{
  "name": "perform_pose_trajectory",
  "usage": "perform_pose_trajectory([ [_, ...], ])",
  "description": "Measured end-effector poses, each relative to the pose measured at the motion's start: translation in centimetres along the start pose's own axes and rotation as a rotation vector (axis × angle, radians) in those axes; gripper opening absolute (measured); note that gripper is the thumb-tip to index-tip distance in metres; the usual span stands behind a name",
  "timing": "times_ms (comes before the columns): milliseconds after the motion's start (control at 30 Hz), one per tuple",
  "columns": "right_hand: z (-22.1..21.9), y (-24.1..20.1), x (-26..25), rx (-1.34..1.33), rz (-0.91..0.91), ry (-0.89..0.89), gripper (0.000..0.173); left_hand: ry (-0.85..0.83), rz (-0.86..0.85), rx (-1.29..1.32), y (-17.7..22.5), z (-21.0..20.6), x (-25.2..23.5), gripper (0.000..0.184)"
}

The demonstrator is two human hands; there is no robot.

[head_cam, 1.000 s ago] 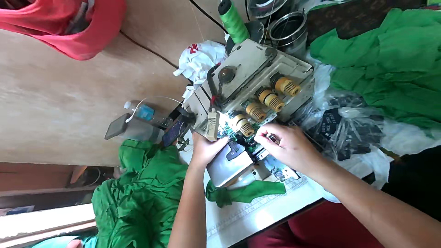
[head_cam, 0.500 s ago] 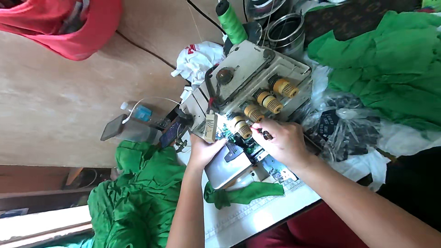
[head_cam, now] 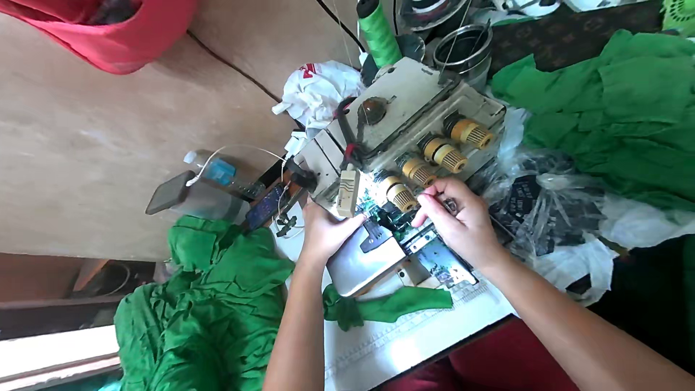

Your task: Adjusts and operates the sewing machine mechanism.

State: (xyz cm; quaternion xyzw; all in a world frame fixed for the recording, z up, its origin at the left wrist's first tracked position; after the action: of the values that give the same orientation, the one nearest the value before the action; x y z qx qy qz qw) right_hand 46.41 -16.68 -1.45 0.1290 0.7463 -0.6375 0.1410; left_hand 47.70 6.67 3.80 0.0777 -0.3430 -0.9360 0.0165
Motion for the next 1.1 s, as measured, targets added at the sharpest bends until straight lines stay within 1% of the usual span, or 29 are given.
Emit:
perform_pose_trajectory([
  [33,-0.3,0.5,0.2,-0.112,-0.095,-0.050,0.005,-0.002,-0.005,-0.008,0.0,0.0,0.0,0.074],
  [100,-0.8,0.9,0.6,-0.307,-0.228,-0.123,0.009,-0.002,-0.023,-0.025,0.2,0.0,-0.1,0.074],
  [167,-1.2,0.8,0.8,-0.440,-0.298,-0.168,0.012,0.002,-0.043,-0.039,0.2,0.0,-0.1,0.073],
  [200,-1.5,0.7,0.8,-0.466,-0.316,-0.181,0.013,-0.001,-0.049,-0.046,0.2,0.0,-0.1,0.073],
  [267,-1.8,0.4,1.0,-0.411,-0.307,-0.192,0.013,-0.005,-0.073,-0.066,0.4,-0.1,-0.2,0.070],
  [400,-1.8,0.2,1.1,-0.119,-0.176,-0.166,0.007,-0.010,-0.089,-0.082,0.4,-0.1,-0.4,0.065],
  [467,-1.9,-0.1,1.1,0.010,-0.106,-0.149,0.010,-0.008,-0.091,-0.083,0.5,-0.1,-0.3,0.066],
  [533,-2.3,-0.4,1.2,0.049,-0.072,-0.153,0.013,-0.008,-0.093,-0.086,0.5,-0.1,-0.4,0.067],
  [600,-2.6,-0.5,1.4,0.014,-0.078,-0.175,0.014,-0.012,-0.086,-0.075,0.4,-0.1,-0.4,0.067],
  [667,-2.5,-0.6,1.5,-0.057,-0.104,-0.179,0.014,-0.002,-0.116,-0.068,0.5,-0.2,-0.5,0.064],
  [767,-1.9,-0.6,1.8,-0.160,-0.145,-0.211,0.009,-0.004,-0.135,-0.091,0.8,-0.2,-0.4,0.057],
  [867,-0.9,-0.3,2.0,-0.308,-0.214,-0.229,0.013,-0.008,-0.136,-0.110,1.0,-0.3,-0.4,0.055],
  [1000,0.2,0.5,2.0,-0.459,-0.328,-0.185,0.012,-0.010,-0.142,-0.129,1.0,-0.4,-0.5,0.053],
  [1100,0.3,0.1,1.7,-0.508,-0.322,-0.198,0.012,0.007,-0.181,-0.127,1.3,-0.3,-0.5,0.051],
])
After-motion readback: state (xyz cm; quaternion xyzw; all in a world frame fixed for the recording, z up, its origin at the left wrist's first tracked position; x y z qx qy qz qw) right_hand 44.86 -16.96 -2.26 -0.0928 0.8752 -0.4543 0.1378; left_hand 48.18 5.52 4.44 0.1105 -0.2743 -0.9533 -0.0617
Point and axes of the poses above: each hand's wrist, its own x-axis away from the middle knuckle, its own z-axis out of the back of the hand, y = z × x, the point moved 9 cm from there along -x, towards the middle knuckle, and after that the axes turned 1 degree about x, right-handed, at the moved point
